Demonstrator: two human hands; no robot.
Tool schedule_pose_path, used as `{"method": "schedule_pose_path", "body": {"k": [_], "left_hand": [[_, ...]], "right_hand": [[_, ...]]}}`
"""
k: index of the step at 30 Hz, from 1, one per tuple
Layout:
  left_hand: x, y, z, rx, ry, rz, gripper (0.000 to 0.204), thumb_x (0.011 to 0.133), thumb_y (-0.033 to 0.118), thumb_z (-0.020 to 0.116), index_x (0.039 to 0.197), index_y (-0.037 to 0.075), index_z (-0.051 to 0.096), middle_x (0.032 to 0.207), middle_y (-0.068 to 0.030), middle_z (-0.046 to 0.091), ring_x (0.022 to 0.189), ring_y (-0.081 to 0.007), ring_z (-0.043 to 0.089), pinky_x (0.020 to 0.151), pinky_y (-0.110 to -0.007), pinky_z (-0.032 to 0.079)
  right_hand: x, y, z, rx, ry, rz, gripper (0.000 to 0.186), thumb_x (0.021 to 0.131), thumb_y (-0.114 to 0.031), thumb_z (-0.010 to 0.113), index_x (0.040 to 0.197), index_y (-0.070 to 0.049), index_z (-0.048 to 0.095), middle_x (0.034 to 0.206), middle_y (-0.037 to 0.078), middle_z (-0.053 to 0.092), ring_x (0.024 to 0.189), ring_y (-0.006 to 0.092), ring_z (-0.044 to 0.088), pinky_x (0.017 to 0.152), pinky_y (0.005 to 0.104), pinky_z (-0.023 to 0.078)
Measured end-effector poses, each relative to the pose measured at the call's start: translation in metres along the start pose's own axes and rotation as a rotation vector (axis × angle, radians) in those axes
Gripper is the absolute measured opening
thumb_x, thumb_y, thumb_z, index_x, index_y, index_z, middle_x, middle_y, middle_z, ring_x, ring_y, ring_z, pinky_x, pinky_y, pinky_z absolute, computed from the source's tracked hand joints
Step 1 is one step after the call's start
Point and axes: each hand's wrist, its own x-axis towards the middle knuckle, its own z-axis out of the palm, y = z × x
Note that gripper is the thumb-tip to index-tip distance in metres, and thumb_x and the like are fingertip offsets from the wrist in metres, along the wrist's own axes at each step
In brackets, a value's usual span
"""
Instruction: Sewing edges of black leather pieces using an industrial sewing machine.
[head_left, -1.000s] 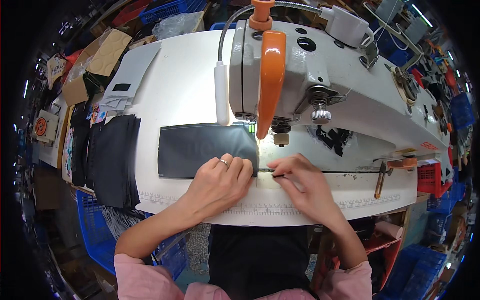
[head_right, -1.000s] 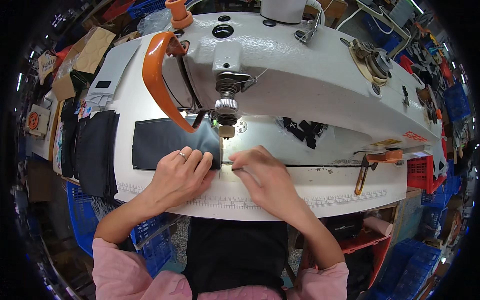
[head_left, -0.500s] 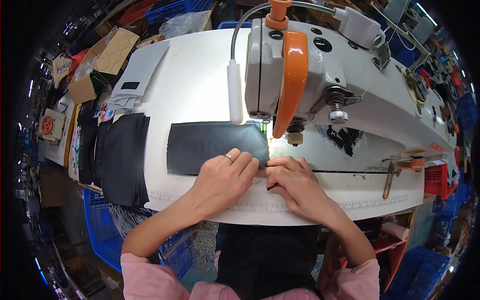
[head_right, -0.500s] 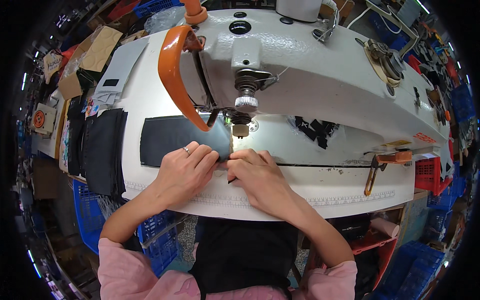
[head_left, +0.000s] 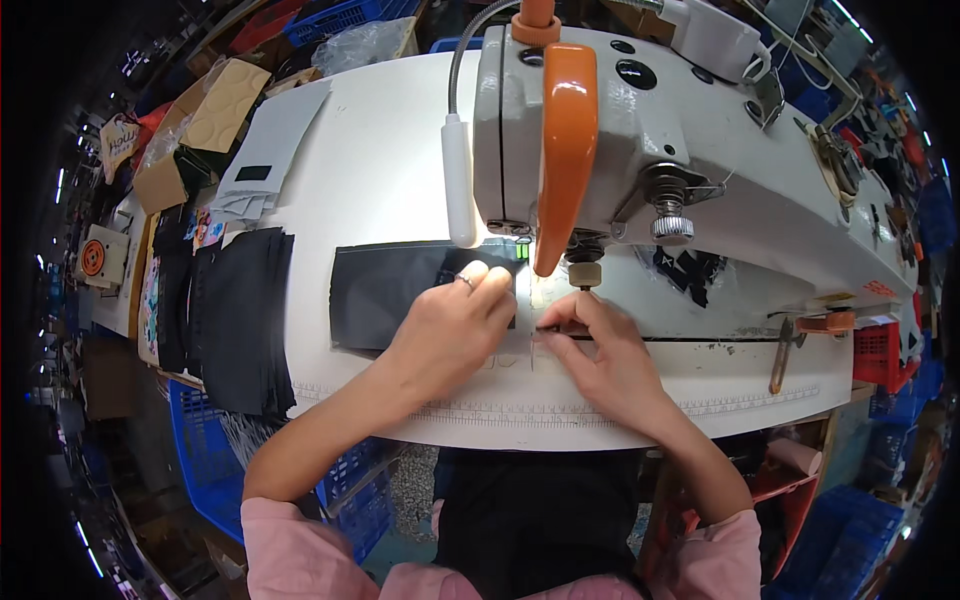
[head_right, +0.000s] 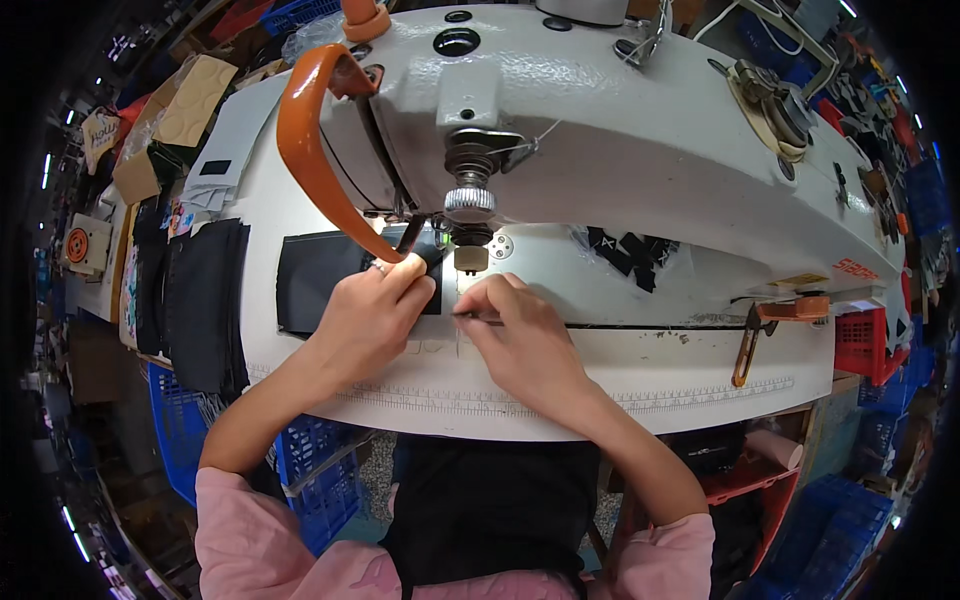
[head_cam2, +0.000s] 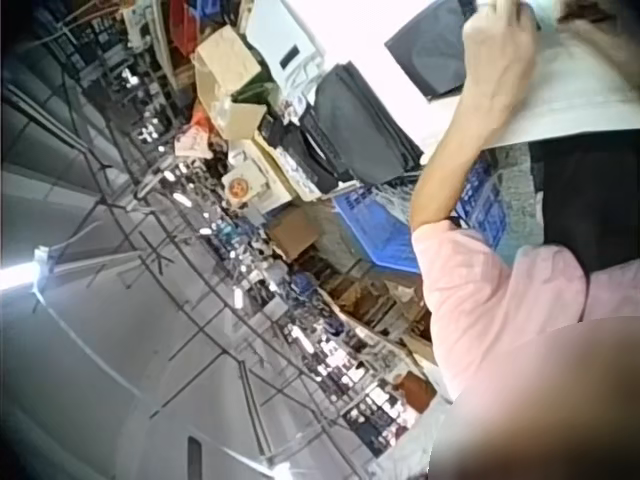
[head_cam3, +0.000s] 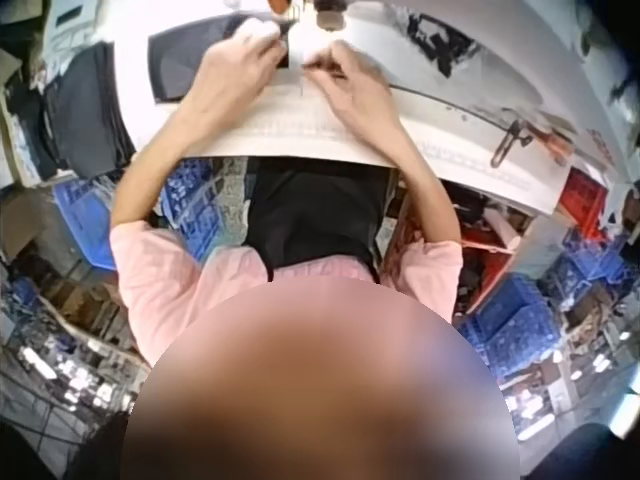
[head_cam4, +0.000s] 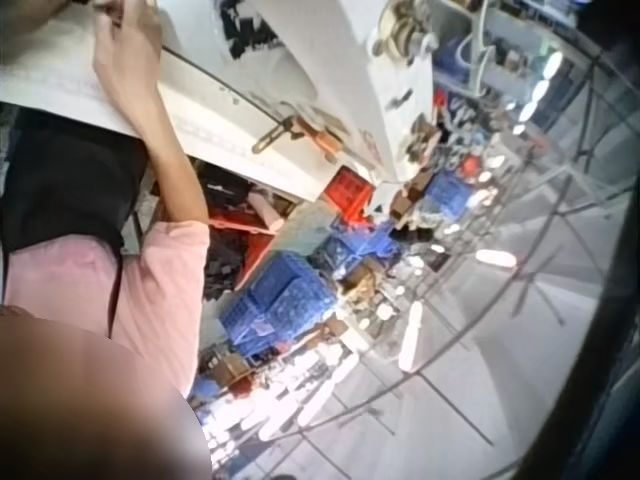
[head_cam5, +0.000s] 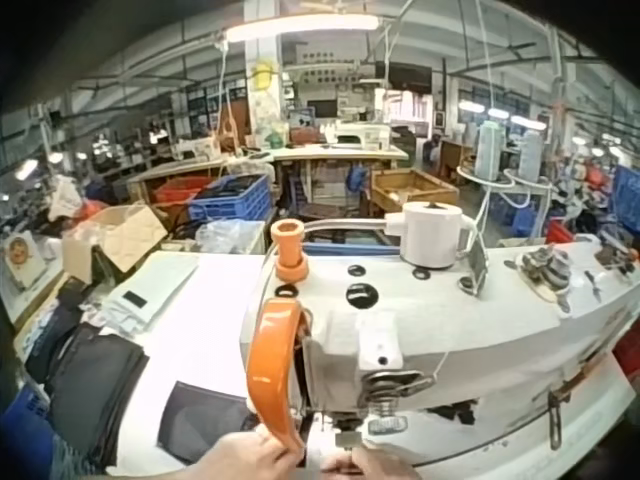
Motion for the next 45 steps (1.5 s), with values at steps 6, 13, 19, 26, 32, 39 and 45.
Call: {"method": "schedule_pose_path", "body": {"k": [6,13,19,26,32,39,45], "left_hand": [[0.013,-0.009,-0.017,-1.157,-0.285,-0.584,0.006,0.087,0.003,0.072,0.093,0.002,0.07,0.082,-0.0034,0.064,0.067,-0.0109,0.053,0.059,-0.024,0.043],[0.014,-0.011,-0.011,-1.345,-0.396,-0.712,0.005,0.092,0.007,0.074,0.092,0.003,0.072,0.077,0.0004,0.066,0.065,-0.0063,0.05,0.061,-0.021,0.041],[0.01,-0.012,-0.007,-1.517,-0.379,-0.902,0.004,0.092,0.007,0.073,0.089,0.004,0.073,0.075,0.0003,0.065,0.066,-0.0057,0.051,0.061,-0.02,0.04],[0.011,-0.01,-0.006,-1.515,-0.321,-0.869,0.004,0.092,0.004,0.072,0.088,0.005,0.073,0.072,0.001,0.064,0.065,-0.0053,0.051,0.061,-0.019,0.04],[0.011,-0.007,-0.001,-1.451,-0.284,-0.892,0.004,0.09,0.001,0.071,0.088,0.004,0.074,0.07,0.0004,0.065,0.063,-0.0056,0.052,0.06,-0.019,0.042],[0.014,0.0,0.001,-1.314,-0.229,-0.99,0.006,0.087,0.0,0.07,0.082,0.002,0.072,0.067,-0.0015,0.067,0.056,-0.0061,0.053,0.056,-0.02,0.044],[0.016,0.001,0.006,-1.179,-0.21,-0.947,0.007,0.084,0.0,0.07,0.077,0.0,0.071,0.063,-0.003,0.065,0.051,-0.008,0.051,0.052,-0.023,0.044]], "right_hand": [[0.009,-0.005,0.002,0.05,0.029,0.056,0.022,0.087,-0.004,0.073,0.108,-0.002,0.064,0.094,0.006,0.071,0.08,0.0167,0.064,0.072,0.0297,0.05],[0.012,-0.002,0.014,0.111,0.132,0.072,0.018,0.086,-0.005,0.073,0.102,0.001,0.067,0.093,0.007,0.071,0.079,0.016,0.063,0.076,0.0285,0.053],[0.014,-0.001,0.012,0.262,0.186,0.071,0.017,0.086,-0.005,0.072,0.1,0.001,0.066,0.093,0.006,0.071,0.082,0.0151,0.064,0.079,0.0277,0.053],[0.016,-0.003,0.012,0.176,0.143,0.116,0.017,0.087,-0.005,0.072,0.102,0.0,0.066,0.093,0.005,0.07,0.084,0.0144,0.064,0.082,0.0278,0.052],[0.012,0.008,0.018,0.083,0.218,0.001,0.02,0.086,-0.008,0.072,0.105,-0.005,0.066,0.096,0.004,0.067,0.085,0.0178,0.062,0.082,0.0314,0.05],[-0.003,0.021,0.012,-0.378,0.209,-0.5,0.025,0.085,-0.014,0.074,0.108,-0.01,0.063,0.099,0.002,0.058,0.093,0.02,0.053,0.088,0.035,0.042],[-0.003,0.021,0.018,-0.582,0.167,-0.536,0.023,0.088,-0.014,0.073,0.111,-0.008,0.069,0.1,0.002,0.054,0.097,0.0189,0.049,0.092,0.0339,0.038]]}}
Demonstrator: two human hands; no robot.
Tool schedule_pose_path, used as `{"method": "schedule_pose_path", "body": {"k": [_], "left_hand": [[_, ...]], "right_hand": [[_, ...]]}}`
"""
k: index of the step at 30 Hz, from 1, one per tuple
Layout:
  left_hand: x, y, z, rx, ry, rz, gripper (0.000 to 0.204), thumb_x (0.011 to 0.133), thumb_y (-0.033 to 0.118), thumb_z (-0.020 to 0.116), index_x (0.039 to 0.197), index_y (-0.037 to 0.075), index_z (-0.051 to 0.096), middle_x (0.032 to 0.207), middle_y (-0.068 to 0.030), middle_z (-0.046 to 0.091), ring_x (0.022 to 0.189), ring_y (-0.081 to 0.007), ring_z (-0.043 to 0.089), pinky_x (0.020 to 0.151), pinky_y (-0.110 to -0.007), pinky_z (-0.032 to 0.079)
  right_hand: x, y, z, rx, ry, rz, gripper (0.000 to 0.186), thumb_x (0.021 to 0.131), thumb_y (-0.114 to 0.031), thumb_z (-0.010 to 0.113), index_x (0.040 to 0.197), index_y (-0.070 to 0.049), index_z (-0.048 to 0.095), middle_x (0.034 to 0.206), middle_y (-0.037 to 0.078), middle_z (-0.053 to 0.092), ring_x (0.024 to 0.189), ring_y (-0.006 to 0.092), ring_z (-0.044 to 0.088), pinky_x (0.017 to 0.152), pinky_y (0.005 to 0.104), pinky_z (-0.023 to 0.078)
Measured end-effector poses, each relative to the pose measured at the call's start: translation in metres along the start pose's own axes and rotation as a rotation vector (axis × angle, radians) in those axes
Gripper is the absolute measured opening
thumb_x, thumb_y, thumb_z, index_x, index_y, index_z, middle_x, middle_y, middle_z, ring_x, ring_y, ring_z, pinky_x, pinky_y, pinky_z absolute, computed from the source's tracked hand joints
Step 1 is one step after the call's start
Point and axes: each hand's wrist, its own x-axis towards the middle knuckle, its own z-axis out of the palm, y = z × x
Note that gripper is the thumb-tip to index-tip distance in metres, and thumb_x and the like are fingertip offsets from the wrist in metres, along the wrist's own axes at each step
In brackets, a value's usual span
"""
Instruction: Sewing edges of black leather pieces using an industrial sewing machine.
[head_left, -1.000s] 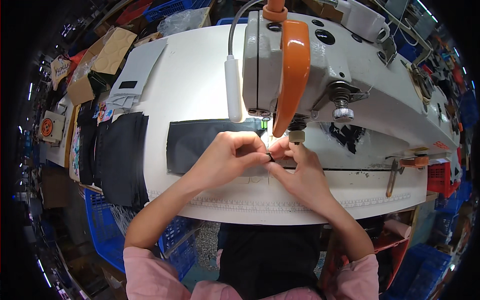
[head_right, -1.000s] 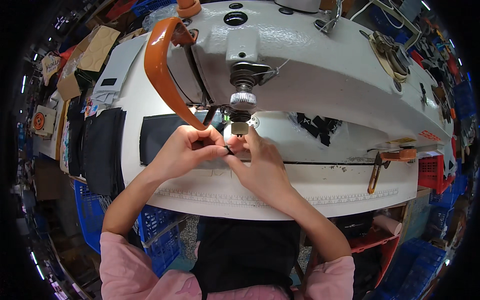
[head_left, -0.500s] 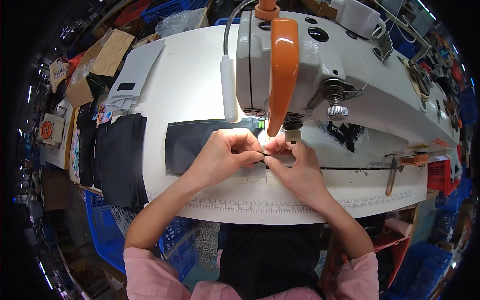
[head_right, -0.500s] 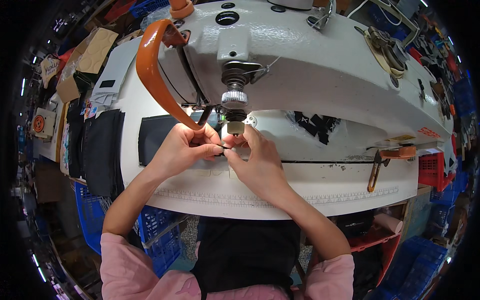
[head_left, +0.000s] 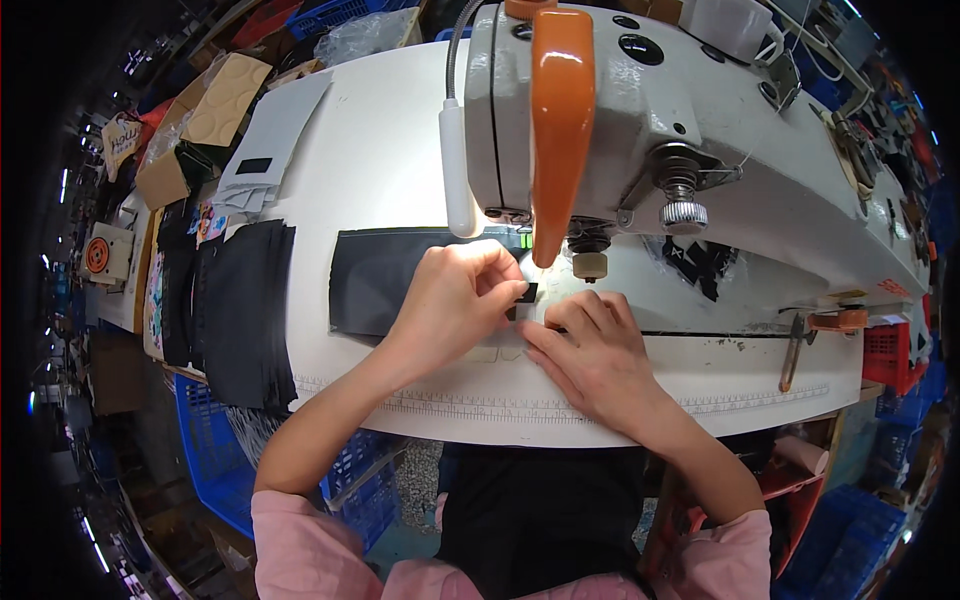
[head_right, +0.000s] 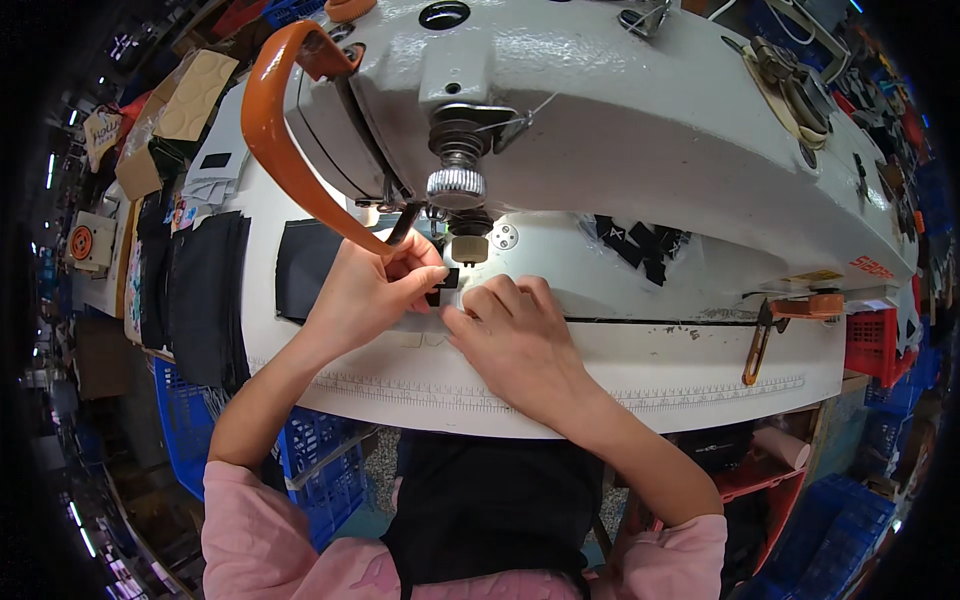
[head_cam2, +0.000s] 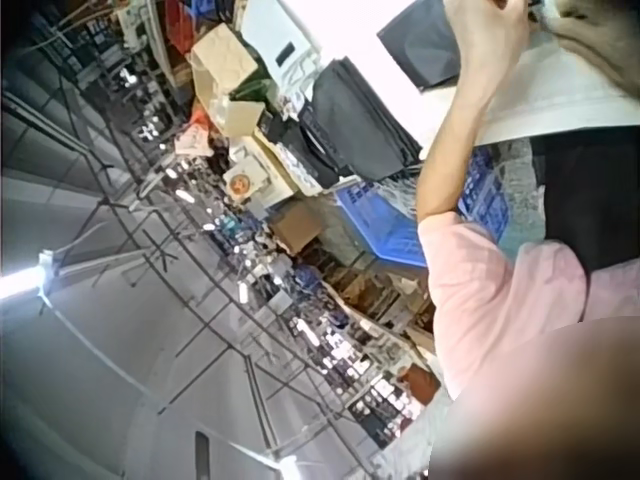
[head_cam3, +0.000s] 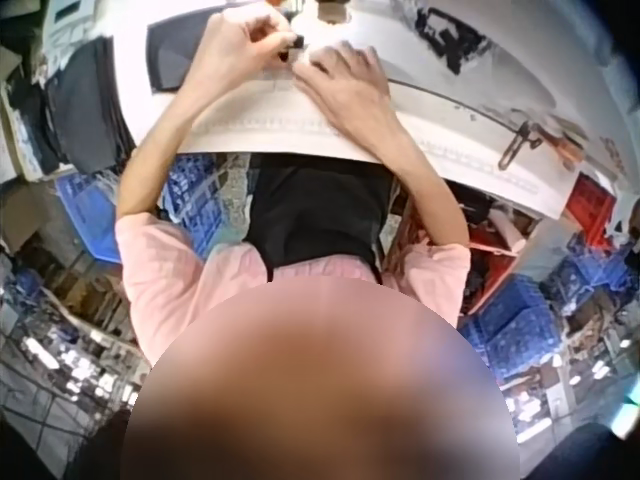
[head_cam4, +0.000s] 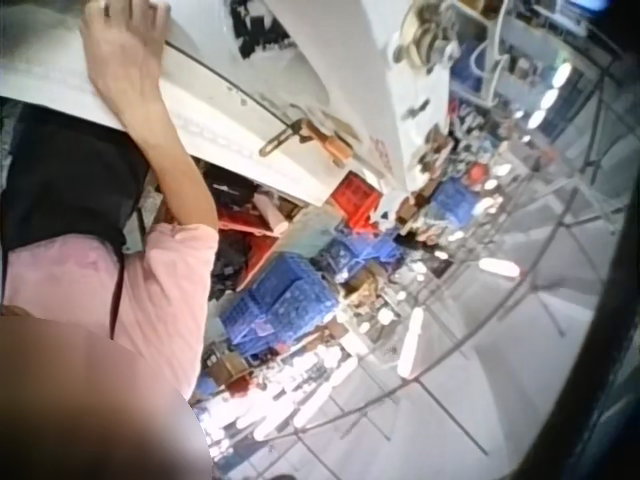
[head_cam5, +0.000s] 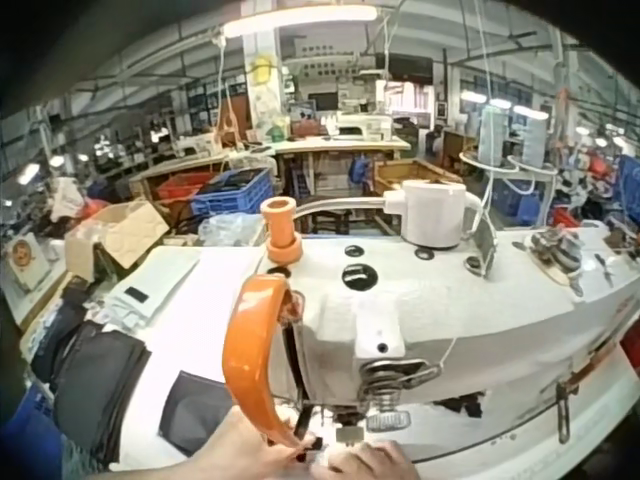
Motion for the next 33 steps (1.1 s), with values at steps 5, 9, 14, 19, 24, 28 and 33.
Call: {"method": "schedule_pose_path", "body": {"k": [5,9,14,19,24,28,33], "left_hand": [[0.006,-0.009,0.006,0.191,0.082,0.191,0.006,0.08,0.0,0.069,0.074,-0.001,0.07,0.059,-0.0038,0.063,0.05,-0.0103,0.05,0.051,-0.026,0.043],[0.008,-0.012,0.007,0.175,0.082,0.153,0.007,0.079,0.0,0.069,0.072,-0.001,0.069,0.057,-0.0036,0.062,0.048,-0.0119,0.049,0.051,-0.028,0.042],[0.008,-0.012,0.006,0.116,0.084,0.117,0.007,0.079,0.0,0.07,0.072,-0.002,0.068,0.057,-0.0033,0.062,0.048,-0.0124,0.048,0.051,-0.028,0.043],[0.009,-0.009,0.007,0.099,0.106,0.113,0.01,0.078,0.001,0.07,0.069,-0.002,0.068,0.052,-0.0025,0.059,0.044,-0.0132,0.046,0.049,-0.029,0.043],[-0.002,-0.005,0.007,0.294,0.124,0.153,0.005,0.078,0.002,0.072,0.083,0.0,0.071,0.072,-0.0062,0.067,0.06,-0.0165,0.057,0.059,-0.029,0.047],[-0.022,-0.009,0.01,0.658,0.575,0.673,0.021,0.078,0.003,0.072,0.099,0.002,0.069,0.096,-0.0088,0.067,0.082,-0.0204,0.062,0.071,-0.03,0.05],[-0.032,-0.022,0.012,0.767,0.396,0.804,0.035,0.078,0.001,0.071,0.112,0.003,0.068,0.116,-0.0097,0.065,0.103,-0.0254,0.062,0.085,-0.035,0.053]], "right_hand": [[0.0,0.001,-0.001,-0.12,-0.019,-0.068,0.023,0.09,-0.014,0.07,0.112,-0.009,0.069,0.102,0.002,0.054,0.096,0.0188,0.05,0.093,0.0334,0.038],[-0.001,0.001,-0.001,-0.057,-0.03,-0.048,0.023,0.09,-0.013,0.07,0.112,-0.008,0.07,0.102,0.003,0.052,0.098,0.0192,0.051,0.095,0.0345,0.038],[-0.002,0.0,-0.001,0.011,-0.015,-0.01,0.023,0.091,-0.014,0.07,0.113,-0.008,0.07,0.111,0.004,0.058,0.109,0.0203,0.054,0.099,0.0357,0.038],[0.0,-0.001,0.0,0.057,0.012,0.006,0.021,0.093,-0.013,0.069,0.113,-0.007,0.07,0.125,0.005,0.061,0.122,0.022,0.054,0.103,0.0372,0.039],[0.002,-0.001,-0.001,0.055,-0.023,0.004,0.021,0.094,-0.013,0.068,0.114,-0.006,0.07,0.136,0.005,0.059,0.13,0.0229,0.052,0.106,0.0383,0.038],[0.001,0.0,0.0,0.054,-0.019,0.011,0.021,0.093,-0.013,0.069,0.113,-0.006,0.069,0.134,0.005,0.06,0.128,0.0225,0.053,0.107,0.0388,0.038],[0.002,-0.001,0.002,0.028,0.002,0.003,0.016,0.09,-0.016,0.07,0.103,-0.009,0.065,0.129,0.004,0.06,0.126,0.02,0.053,0.105,0.0378,0.038]]}}
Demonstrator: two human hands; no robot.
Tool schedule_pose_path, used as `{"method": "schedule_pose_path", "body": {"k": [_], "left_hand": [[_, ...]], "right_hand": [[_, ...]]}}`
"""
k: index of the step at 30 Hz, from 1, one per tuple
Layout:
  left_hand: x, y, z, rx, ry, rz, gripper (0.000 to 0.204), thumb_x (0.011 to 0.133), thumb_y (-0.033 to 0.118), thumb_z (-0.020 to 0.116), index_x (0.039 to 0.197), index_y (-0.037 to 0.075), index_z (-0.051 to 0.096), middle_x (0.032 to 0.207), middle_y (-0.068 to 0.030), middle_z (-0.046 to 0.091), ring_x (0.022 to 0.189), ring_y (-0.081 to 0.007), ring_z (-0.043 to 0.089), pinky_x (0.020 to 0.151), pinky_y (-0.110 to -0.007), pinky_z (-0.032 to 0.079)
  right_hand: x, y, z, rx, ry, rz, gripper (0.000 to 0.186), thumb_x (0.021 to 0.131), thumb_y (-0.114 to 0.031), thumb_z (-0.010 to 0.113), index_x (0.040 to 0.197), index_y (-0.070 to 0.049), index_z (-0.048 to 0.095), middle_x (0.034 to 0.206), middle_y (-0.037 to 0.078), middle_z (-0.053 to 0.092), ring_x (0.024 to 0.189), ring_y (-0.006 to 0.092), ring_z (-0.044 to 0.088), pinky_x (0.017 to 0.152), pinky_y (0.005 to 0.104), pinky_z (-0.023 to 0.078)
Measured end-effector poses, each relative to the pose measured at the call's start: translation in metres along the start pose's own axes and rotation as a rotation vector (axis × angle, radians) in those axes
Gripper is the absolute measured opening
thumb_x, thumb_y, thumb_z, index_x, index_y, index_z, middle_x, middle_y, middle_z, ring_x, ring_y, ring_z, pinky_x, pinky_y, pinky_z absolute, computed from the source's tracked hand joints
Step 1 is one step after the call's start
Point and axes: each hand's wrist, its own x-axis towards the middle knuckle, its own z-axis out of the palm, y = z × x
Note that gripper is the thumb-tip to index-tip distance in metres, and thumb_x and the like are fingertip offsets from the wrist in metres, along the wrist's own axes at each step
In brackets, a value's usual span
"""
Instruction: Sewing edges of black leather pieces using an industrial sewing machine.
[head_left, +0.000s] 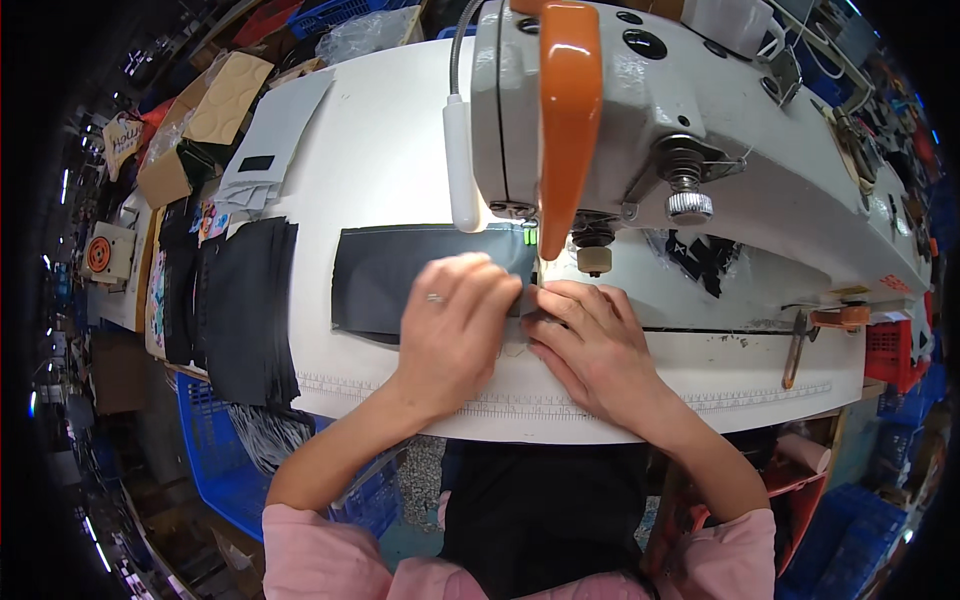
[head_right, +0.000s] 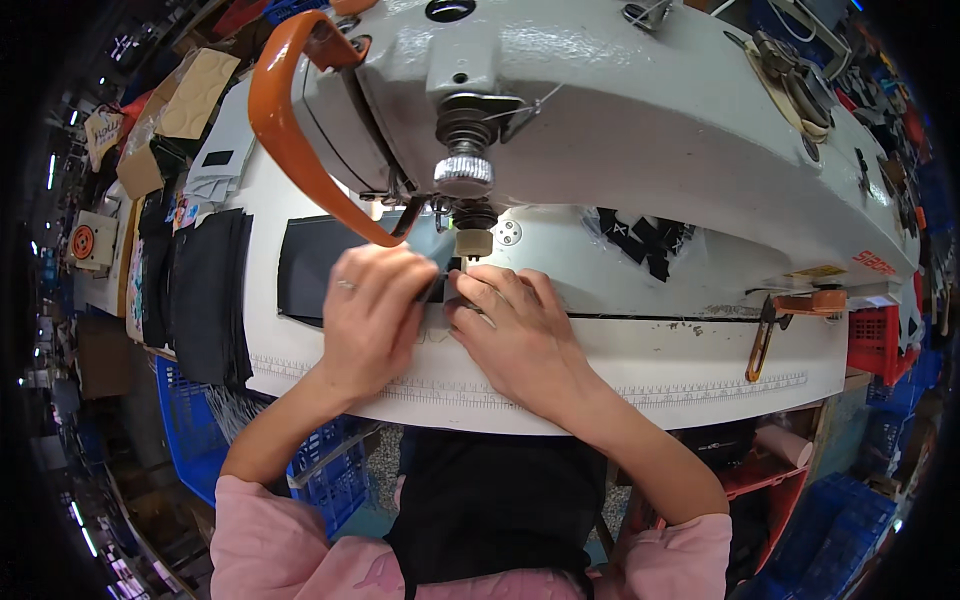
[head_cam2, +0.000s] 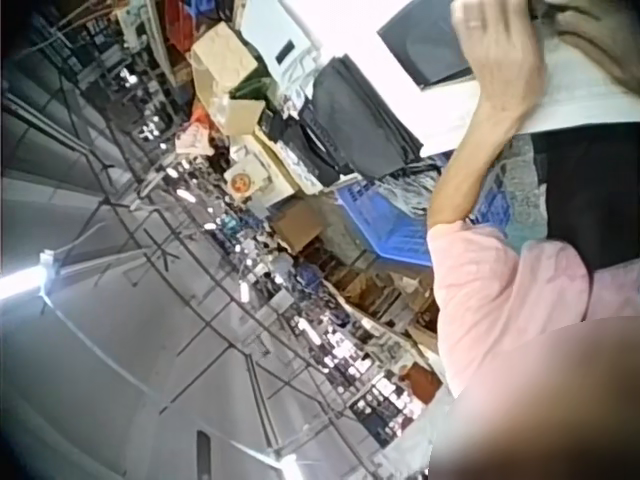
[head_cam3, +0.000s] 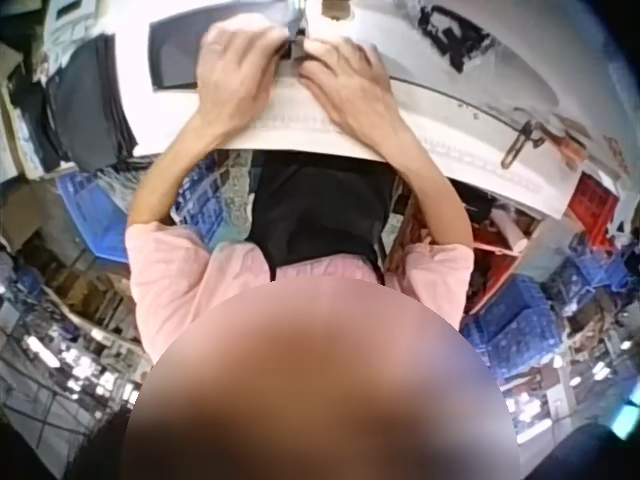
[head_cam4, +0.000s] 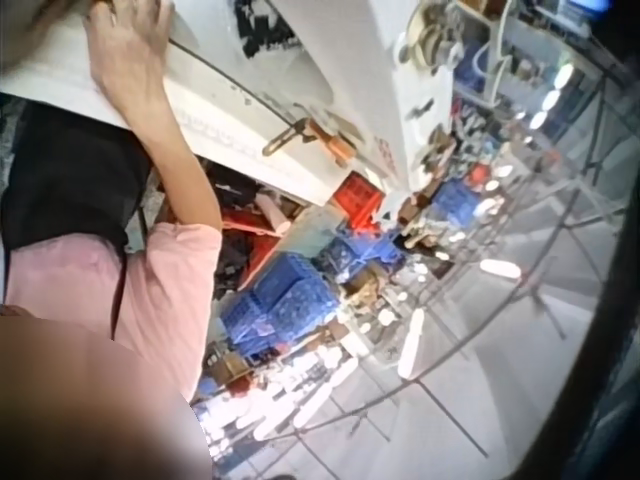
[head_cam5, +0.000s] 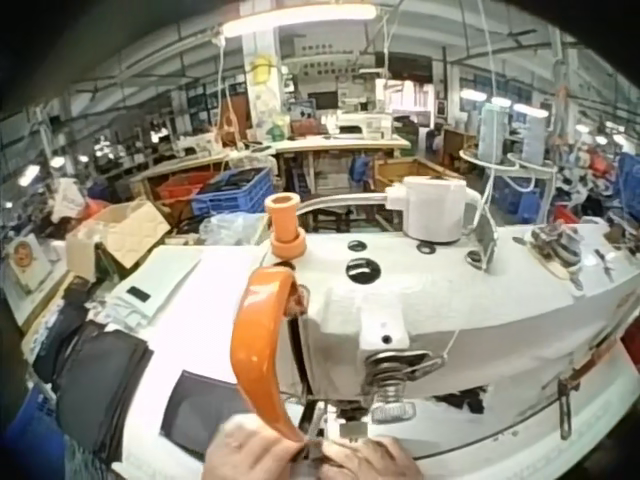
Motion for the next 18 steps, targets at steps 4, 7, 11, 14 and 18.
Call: {"method": "schedule_pose_path", "body": {"k": [4,7,11,14,18], "left_hand": [[-0.006,0.001,0.006,-0.058,-0.09,-0.003,0.037,0.077,0.001,0.07,0.114,0.002,0.068,0.119,-0.0089,0.066,0.107,-0.0269,0.063,0.088,-0.035,0.054],[-0.008,0.001,0.008,-0.07,-0.096,-0.024,0.037,0.077,0.001,0.07,0.114,0.001,0.068,0.118,-0.0081,0.067,0.106,-0.027,0.064,0.087,-0.035,0.055],[-0.01,0.001,0.009,-0.033,-0.105,0.006,0.038,0.079,0.003,0.067,0.117,0.001,0.065,0.124,-0.009,0.062,0.112,-0.0248,0.063,0.09,-0.034,0.054],[-0.011,0.0,0.011,-0.058,-0.111,0.007,0.038,0.08,0.003,0.066,0.118,0.001,0.065,0.128,-0.0097,0.062,0.117,-0.0251,0.063,0.091,-0.034,0.055],[-0.013,-0.001,0.012,-0.097,-0.142,-0.005,0.04,0.081,0.003,0.066,0.121,0.0,0.065,0.134,-0.0109,0.062,0.125,-0.0257,0.062,0.093,-0.033,0.055]], "right_hand": [[0.001,0.0,-0.003,0.009,-0.023,0.005,0.017,0.09,-0.015,0.07,0.105,-0.008,0.066,0.128,0.004,0.061,0.126,0.0206,0.054,0.105,0.038,0.038],[0.001,-0.001,-0.005,0.04,-0.054,0.019,0.018,0.093,-0.013,0.069,0.109,-0.006,0.068,0.129,0.005,0.062,0.126,0.022,0.054,0.106,0.0387,0.038],[0.001,-0.001,-0.004,0.042,-0.026,0.013,0.016,0.092,-0.013,0.069,0.107,-0.006,0.067,0.128,0.005,0.062,0.125,0.0221,0.055,0.106,0.0387,0.038],[0.001,0.0,-0.005,0.046,-0.031,0.009,0.016,0.092,-0.013,0.069,0.106,-0.006,0.067,0.128,0.005,0.062,0.126,0.022,0.055,0.106,0.0387,0.038],[0.002,0.0,-0.006,0.058,-0.036,0.004,0.017,0.092,-0.013,0.069,0.107,-0.005,0.068,0.128,0.006,0.062,0.125,0.0219,0.055,0.106,0.0387,0.039]]}}
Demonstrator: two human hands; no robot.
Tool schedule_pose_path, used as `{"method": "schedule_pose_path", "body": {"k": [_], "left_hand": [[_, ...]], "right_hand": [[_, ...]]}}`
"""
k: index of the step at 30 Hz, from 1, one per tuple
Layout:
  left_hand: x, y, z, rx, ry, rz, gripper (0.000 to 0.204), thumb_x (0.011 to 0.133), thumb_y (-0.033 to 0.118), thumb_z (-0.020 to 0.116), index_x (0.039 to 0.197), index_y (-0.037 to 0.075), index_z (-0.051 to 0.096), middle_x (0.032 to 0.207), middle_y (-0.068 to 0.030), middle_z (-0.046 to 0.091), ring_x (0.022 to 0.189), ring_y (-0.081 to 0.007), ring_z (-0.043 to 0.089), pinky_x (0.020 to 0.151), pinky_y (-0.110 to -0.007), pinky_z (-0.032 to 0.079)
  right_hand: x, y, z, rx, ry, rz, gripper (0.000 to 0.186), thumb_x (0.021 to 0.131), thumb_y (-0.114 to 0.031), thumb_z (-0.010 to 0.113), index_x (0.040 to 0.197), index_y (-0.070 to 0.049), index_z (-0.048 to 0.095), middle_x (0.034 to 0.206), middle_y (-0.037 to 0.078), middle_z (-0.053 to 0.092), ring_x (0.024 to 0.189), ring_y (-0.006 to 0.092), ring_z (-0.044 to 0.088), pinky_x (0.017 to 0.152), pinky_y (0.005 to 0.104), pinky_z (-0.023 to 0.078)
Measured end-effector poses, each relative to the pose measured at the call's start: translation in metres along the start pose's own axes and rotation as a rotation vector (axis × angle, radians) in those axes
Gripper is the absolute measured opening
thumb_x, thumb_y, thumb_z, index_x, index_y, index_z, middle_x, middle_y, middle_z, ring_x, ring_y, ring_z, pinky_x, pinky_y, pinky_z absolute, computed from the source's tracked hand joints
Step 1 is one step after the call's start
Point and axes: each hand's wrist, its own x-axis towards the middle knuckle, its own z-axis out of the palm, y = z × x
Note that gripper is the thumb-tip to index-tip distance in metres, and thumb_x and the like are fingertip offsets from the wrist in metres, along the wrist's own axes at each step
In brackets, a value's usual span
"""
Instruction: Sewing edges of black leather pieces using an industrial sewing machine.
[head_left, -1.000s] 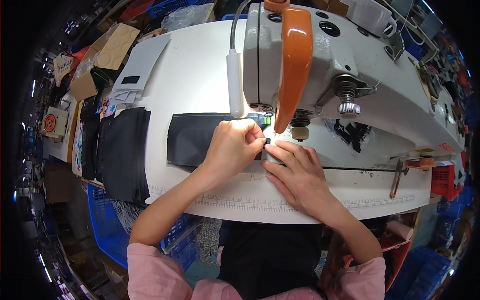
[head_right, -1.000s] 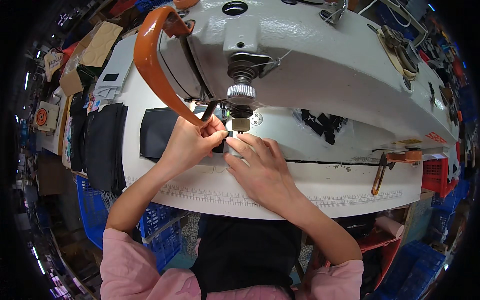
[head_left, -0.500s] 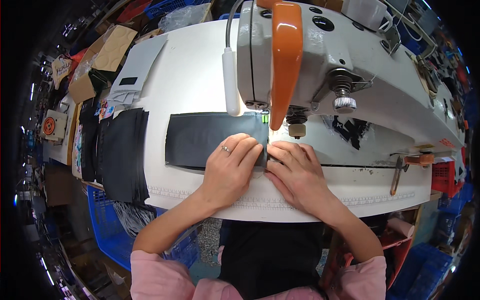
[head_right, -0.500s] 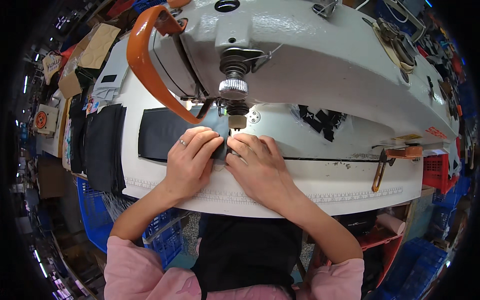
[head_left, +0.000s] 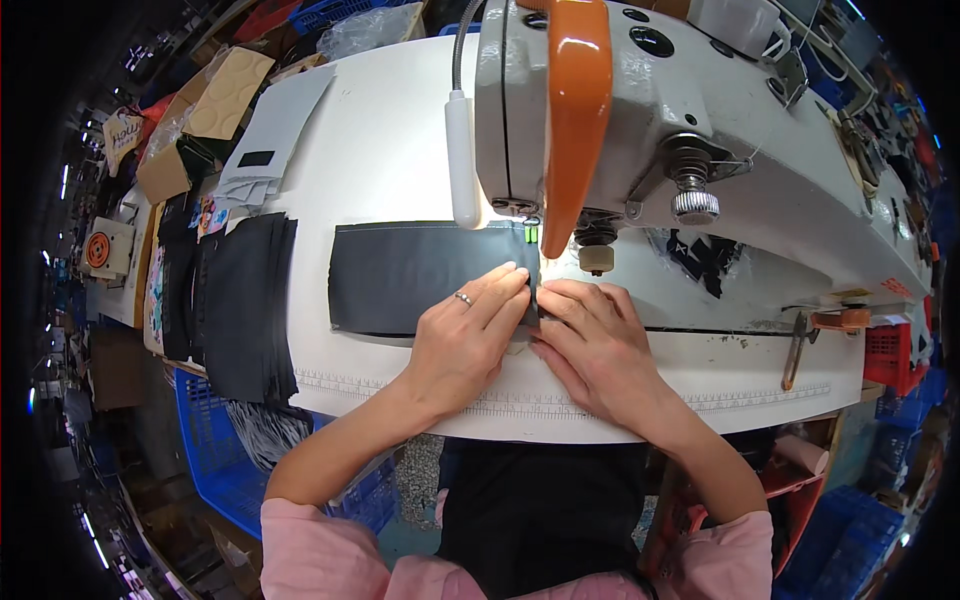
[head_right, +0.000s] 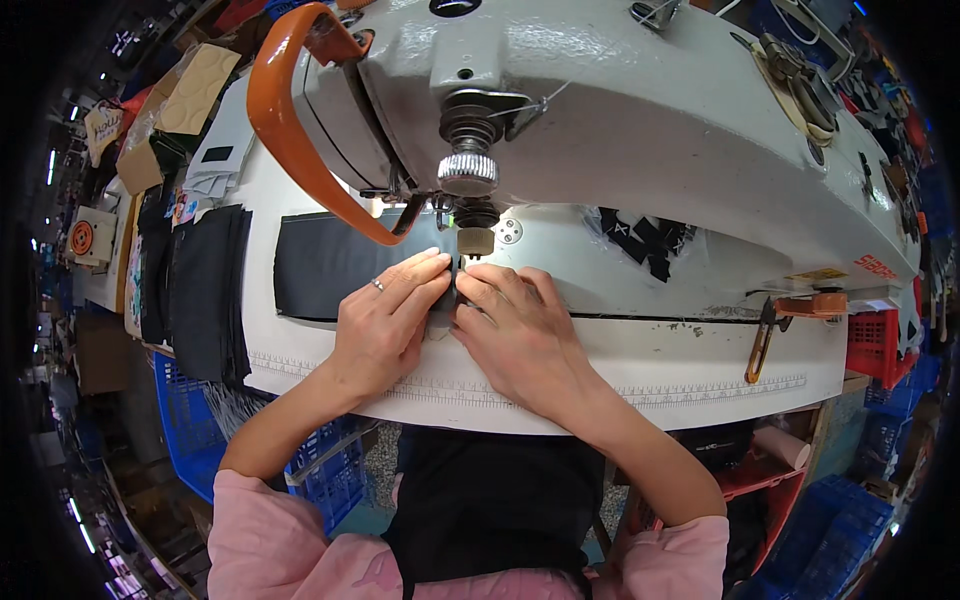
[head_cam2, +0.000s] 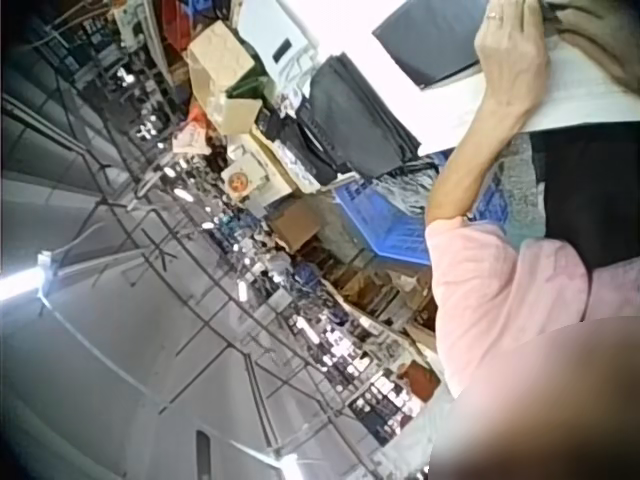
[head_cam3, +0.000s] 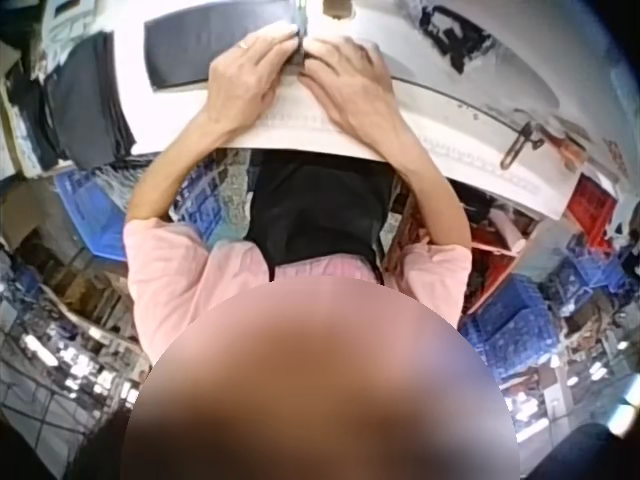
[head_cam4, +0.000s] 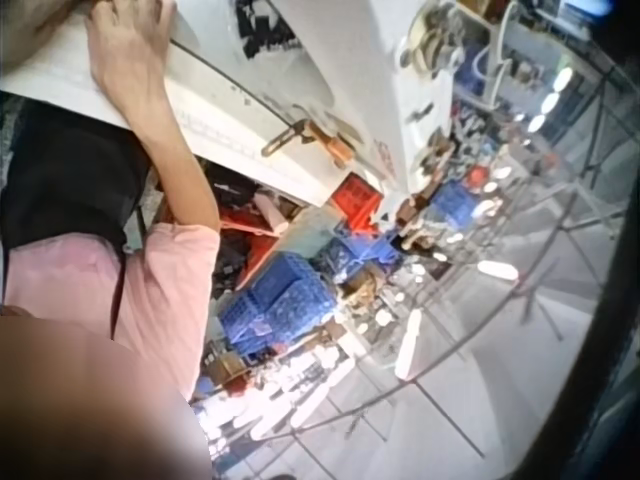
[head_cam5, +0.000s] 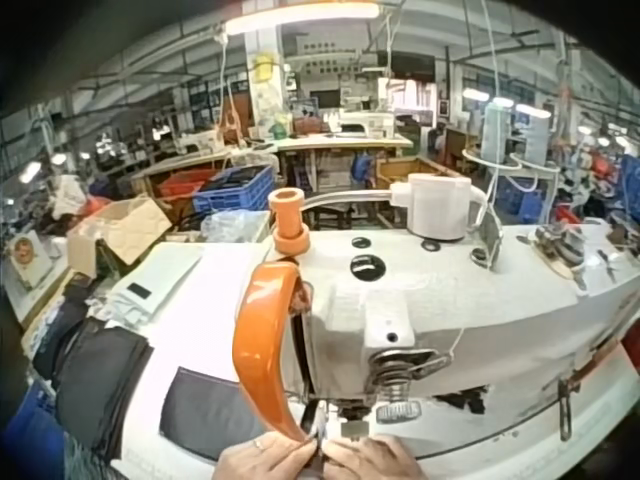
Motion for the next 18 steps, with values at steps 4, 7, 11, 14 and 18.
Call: {"method": "schedule_pose_path", "body": {"k": [4,7,11,14,18], "left_hand": [[-0.002,0.0,-0.004,-0.054,-0.072,-0.034,0.044,0.083,0.002,0.065,0.127,0.0,0.064,0.14,-0.012,0.06,0.133,-0.0266,0.059,0.098,-0.033,0.054],[-0.003,0.0,-0.013,-0.001,-0.155,0.025,0.047,0.084,0.0,0.064,0.131,0.0,0.063,0.142,-0.013,0.059,0.136,-0.0268,0.057,0.103,-0.033,0.052],[-0.003,0.002,-0.023,0.038,-0.225,0.053,0.047,0.086,-0.001,0.061,0.133,-0.001,0.062,0.146,-0.0136,0.057,0.137,-0.0281,0.056,0.107,-0.034,0.051],[-0.004,0.0,-0.025,0.057,-0.274,0.073,0.047,0.087,-0.002,0.059,0.134,-0.002,0.062,0.149,-0.0139,0.056,0.137,-0.0294,0.056,0.109,-0.035,0.05],[-0.007,-0.005,-0.02,-0.014,-0.196,0.062,0.046,0.087,0.002,0.064,0.133,0.001,0.062,0.146,-0.0099,0.057,0.136,-0.0263,0.056,0.103,-0.031,0.053]], "right_hand": [[-0.002,0.002,0.0,0.002,-0.018,0.003,0.018,0.091,-0.011,0.069,0.108,-0.005,0.068,0.128,0.005,0.063,0.124,0.0223,0.056,0.105,0.039,0.039],[-0.004,0.007,0.003,-0.014,0.064,-0.036,0.018,0.088,-0.012,0.069,0.105,-0.006,0.066,0.128,0.005,0.063,0.124,0.0206,0.056,0.104,0.0378,0.04],[-0.01,0.012,0.004,-0.013,0.104,-0.008,0.021,0.088,-0.011,0.069,0.108,-0.006,0.066,0.128,0.004,0.063,0.125,0.02,0.055,0.104,0.0373,0.04],[-0.012,0.011,0.003,-0.008,0.123,0.044,0.025,0.088,-0.011,0.068,0.112,-0.006,0.066,0.13,0.004,0.063,0.125,0.0201,0.055,0.104,0.0372,0.04],[-0.01,0.008,0.002,-0.091,0.083,0.044,0.028,0.091,-0.006,0.068,0.118,-0.005,0.068,0.128,0.004,0.067,0.122,0.0223,0.059,0.104,0.0376,0.042]]}}
